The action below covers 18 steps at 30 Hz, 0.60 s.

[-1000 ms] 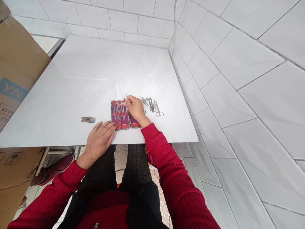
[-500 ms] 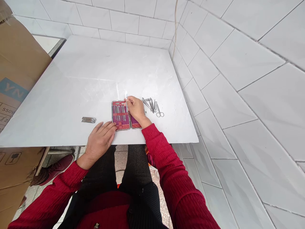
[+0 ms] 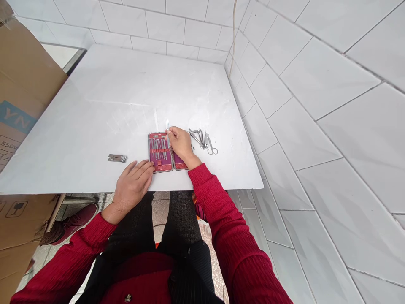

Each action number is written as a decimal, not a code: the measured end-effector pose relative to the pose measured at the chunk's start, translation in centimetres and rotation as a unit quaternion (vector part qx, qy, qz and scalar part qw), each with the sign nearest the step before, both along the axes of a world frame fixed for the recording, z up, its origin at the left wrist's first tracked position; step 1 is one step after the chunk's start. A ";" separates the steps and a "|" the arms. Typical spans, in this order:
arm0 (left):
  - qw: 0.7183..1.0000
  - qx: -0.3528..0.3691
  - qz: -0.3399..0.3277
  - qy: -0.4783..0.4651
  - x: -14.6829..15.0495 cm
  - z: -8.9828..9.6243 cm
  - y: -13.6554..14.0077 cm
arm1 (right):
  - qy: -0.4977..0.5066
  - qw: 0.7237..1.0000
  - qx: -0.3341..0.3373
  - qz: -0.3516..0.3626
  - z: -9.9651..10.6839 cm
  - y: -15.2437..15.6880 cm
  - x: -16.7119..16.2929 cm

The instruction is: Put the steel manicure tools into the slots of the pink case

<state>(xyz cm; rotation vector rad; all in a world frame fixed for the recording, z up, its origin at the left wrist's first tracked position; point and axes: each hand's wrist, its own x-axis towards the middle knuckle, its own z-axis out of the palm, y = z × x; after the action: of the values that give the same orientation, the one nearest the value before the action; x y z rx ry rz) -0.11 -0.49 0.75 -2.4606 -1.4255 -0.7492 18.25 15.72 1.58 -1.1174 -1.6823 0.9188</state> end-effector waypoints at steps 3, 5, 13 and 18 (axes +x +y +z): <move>1.000 0.000 -0.001 0.000 0.0 0.0 0.0 | 0.001 1.000 -0.004 -0.004 0.1 0.0 0.0; 1.000 0.005 -0.002 0.004 0.0 0.0 0.0 | 0.001 1.000 -0.006 -0.007 0.1 0.0 -0.1; 1.000 0.010 -0.001 0.012 0.1 0.2 0.0 | -0.013 1.000 -0.002 -0.012 0.3 -0.1 0.0; 1.000 0.007 -0.003 0.011 0.1 0.1 0.0 | -0.017 1.000 -0.007 -0.012 0.4 -0.1 0.0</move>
<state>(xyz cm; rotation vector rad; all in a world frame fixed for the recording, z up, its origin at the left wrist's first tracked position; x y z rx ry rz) -0.02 -0.46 0.83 -2.4547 -1.4013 -0.7274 18.26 15.61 2.03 -1.1665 -1.6895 0.9029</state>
